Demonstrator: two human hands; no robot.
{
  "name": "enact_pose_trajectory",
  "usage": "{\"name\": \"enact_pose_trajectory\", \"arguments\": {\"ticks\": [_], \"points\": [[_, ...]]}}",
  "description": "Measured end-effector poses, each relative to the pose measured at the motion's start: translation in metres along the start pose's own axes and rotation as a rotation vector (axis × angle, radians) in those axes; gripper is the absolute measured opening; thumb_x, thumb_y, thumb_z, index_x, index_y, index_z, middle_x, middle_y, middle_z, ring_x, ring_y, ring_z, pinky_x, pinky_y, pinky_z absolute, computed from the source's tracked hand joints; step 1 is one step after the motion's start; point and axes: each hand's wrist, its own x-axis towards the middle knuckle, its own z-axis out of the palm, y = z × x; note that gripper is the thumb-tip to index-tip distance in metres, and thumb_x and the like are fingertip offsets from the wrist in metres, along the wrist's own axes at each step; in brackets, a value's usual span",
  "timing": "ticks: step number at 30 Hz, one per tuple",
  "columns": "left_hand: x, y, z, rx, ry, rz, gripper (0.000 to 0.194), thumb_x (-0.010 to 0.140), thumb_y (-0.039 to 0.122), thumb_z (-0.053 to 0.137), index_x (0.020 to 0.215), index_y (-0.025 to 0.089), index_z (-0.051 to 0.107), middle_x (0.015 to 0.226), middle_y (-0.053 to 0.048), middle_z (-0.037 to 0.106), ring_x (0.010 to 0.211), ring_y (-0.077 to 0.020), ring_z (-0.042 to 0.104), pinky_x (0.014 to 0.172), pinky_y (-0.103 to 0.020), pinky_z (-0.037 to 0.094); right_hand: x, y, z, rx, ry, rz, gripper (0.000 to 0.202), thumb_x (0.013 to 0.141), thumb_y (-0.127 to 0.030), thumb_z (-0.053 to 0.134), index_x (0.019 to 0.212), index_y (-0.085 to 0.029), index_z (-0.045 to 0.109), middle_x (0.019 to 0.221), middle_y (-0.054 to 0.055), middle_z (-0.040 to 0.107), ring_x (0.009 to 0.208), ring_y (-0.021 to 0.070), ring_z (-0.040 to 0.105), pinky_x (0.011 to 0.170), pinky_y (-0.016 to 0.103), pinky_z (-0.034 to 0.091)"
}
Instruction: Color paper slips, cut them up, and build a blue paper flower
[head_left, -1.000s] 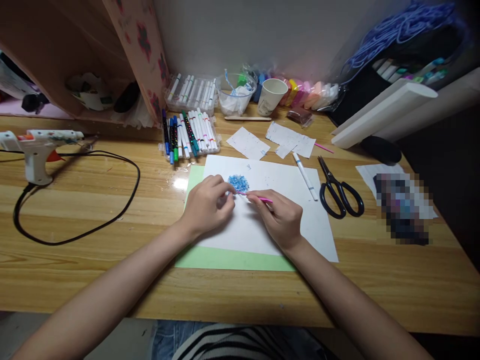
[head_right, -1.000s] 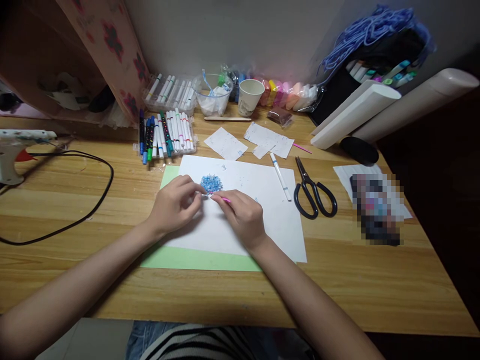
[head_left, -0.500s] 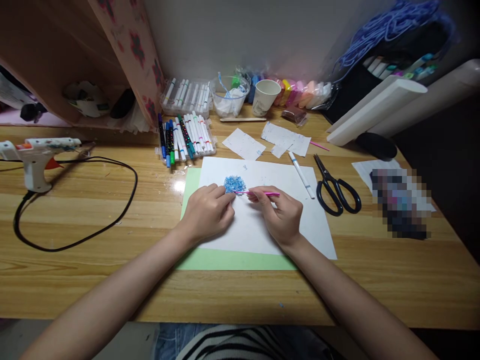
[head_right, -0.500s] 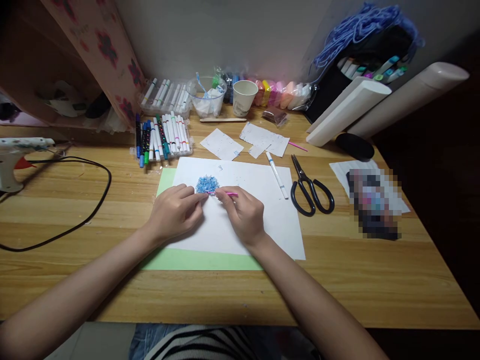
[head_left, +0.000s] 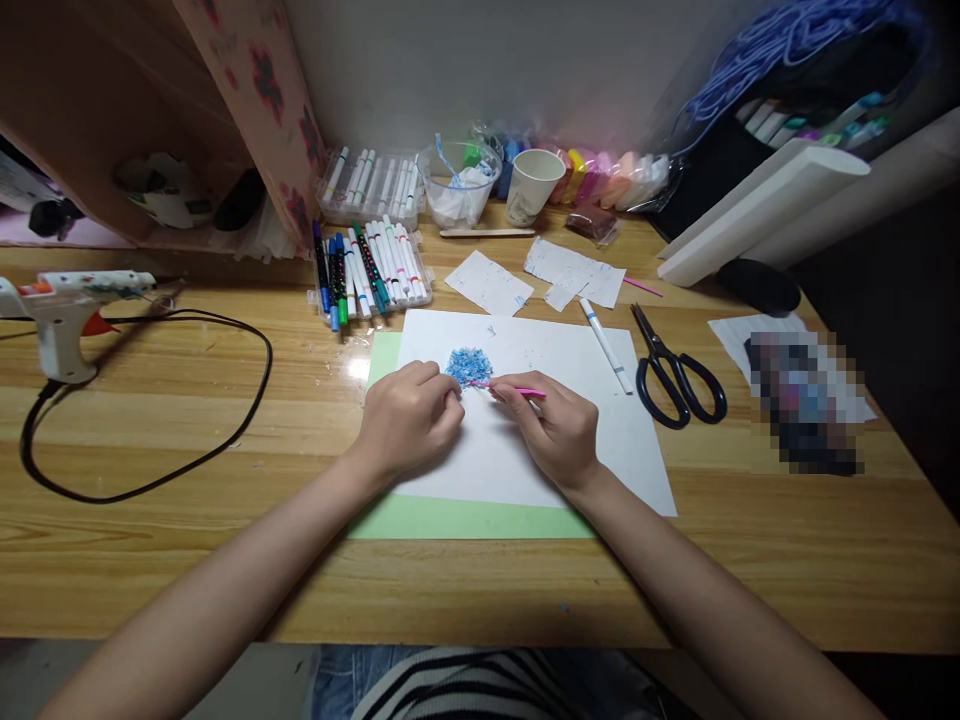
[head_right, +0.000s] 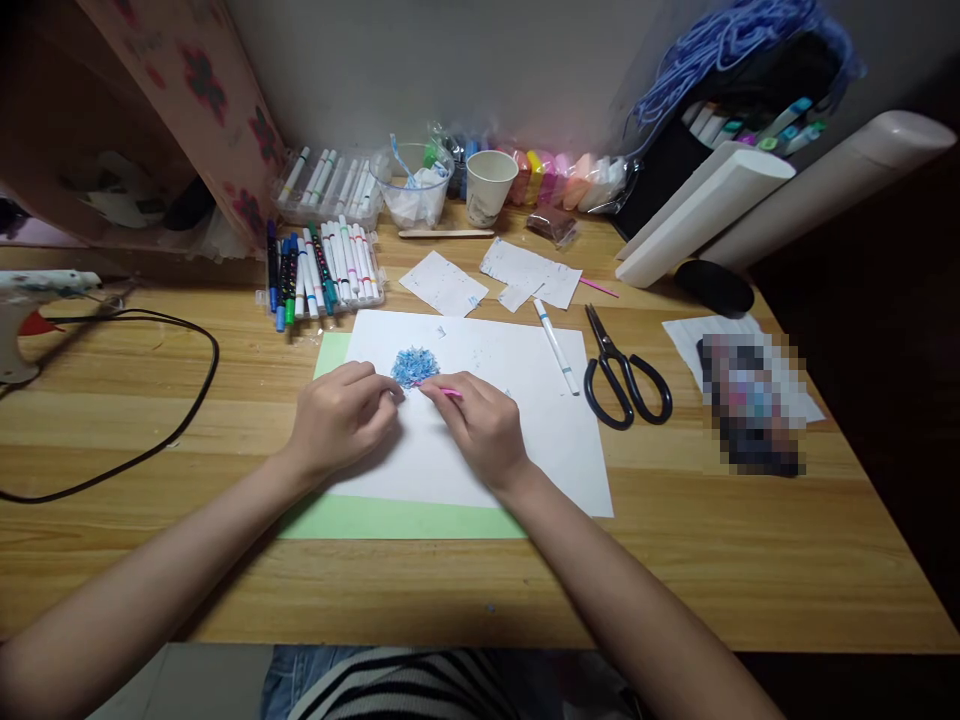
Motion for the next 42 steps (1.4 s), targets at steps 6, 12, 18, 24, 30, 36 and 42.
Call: {"name": "enact_pose_trajectory", "arguments": {"ticks": [6, 12, 18, 24, 30, 36, 42], "points": [[0.002, -0.003, -0.001, -0.122, 0.046, -0.202, 0.021, 0.081, 0.016, 0.047, 0.073, 0.018, 0.066, 0.065, 0.000, 0.057, 0.062, -0.0132, 0.051, 0.059, -0.026, 0.035, 0.001, -0.001, 0.001, -0.124, -0.080, -0.105, 0.015, 0.092, -0.024, 0.053, 0.086, -0.018, 0.065, 0.074, 0.006, 0.072, 0.067, 0.0161, 0.067, 0.061, 0.028, 0.052], [0.003, -0.002, -0.003, -0.195, 0.031, -0.268, 0.020, 0.082, 0.015, 0.047, 0.075, 0.019, 0.065, 0.067, 0.000, 0.058, 0.063, -0.0131, 0.051, 0.060, -0.026, 0.035, 0.001, -0.003, 0.000, -0.011, 0.006, -0.052, 0.013, 0.091, -0.020, 0.053, 0.089, -0.019, 0.066, 0.078, 0.004, 0.073, 0.071, 0.0150, 0.068, 0.063, 0.026, 0.053], [0.004, -0.003, -0.004, -0.203, -0.010, -0.192, 0.024, 0.086, 0.017, 0.045, 0.098, 0.017, 0.066, 0.079, -0.003, 0.057, 0.077, -0.0170, 0.052, 0.068, -0.029, 0.040, -0.003, -0.001, -0.006, 0.138, 0.118, 0.125, 0.014, 0.091, -0.020, 0.052, 0.090, -0.019, 0.066, 0.080, 0.004, 0.072, 0.072, 0.0153, 0.068, 0.064, 0.029, 0.055], [0.003, -0.002, -0.002, -0.044, -0.114, -0.090, 0.039, 0.086, 0.021, 0.047, 0.124, 0.022, 0.058, 0.089, -0.007, 0.056, 0.084, -0.0214, 0.048, 0.071, -0.034, 0.042, -0.001, 0.009, -0.007, 0.304, 0.094, 0.402, 0.020, 0.093, -0.027, 0.049, 0.095, -0.018, 0.067, 0.087, 0.004, 0.068, 0.076, 0.0152, 0.067, 0.067, 0.030, 0.058], [0.003, -0.001, -0.002, 0.023, -0.151, -0.034, 0.041, 0.087, 0.020, 0.046, 0.127, 0.024, 0.055, 0.090, -0.008, 0.056, 0.083, -0.0221, 0.048, 0.067, -0.033, 0.043, 0.002, 0.012, -0.005, 0.354, -0.007, 0.405, 0.022, 0.094, -0.028, 0.047, 0.102, -0.020, 0.066, 0.096, 0.006, 0.066, 0.084, 0.0165, 0.066, 0.074, 0.032, 0.059], [0.004, -0.005, -0.003, -0.128, -0.107, -0.172, 0.036, 0.089, 0.018, 0.042, 0.123, 0.021, 0.052, 0.089, -0.007, 0.057, 0.085, -0.0219, 0.052, 0.072, -0.035, 0.044, 0.010, 0.019, -0.005, 0.293, 0.008, 0.462, 0.021, 0.094, -0.026, 0.047, 0.104, -0.022, 0.065, 0.101, 0.007, 0.067, 0.094, 0.0186, 0.064, 0.084, 0.034, 0.053], [0.017, -0.013, -0.012, -0.292, -0.057, -0.330, 0.020, 0.092, 0.019, 0.040, 0.100, 0.022, 0.058, 0.094, -0.006, 0.060, 0.092, -0.0211, 0.055, 0.078, -0.035, 0.045, 0.011, 0.023, -0.006, 0.392, 0.101, 0.608, 0.022, 0.094, -0.029, 0.047, 0.100, -0.022, 0.066, 0.100, 0.007, 0.068, 0.095, 0.0190, 0.063, 0.084, 0.034, 0.052]]}}
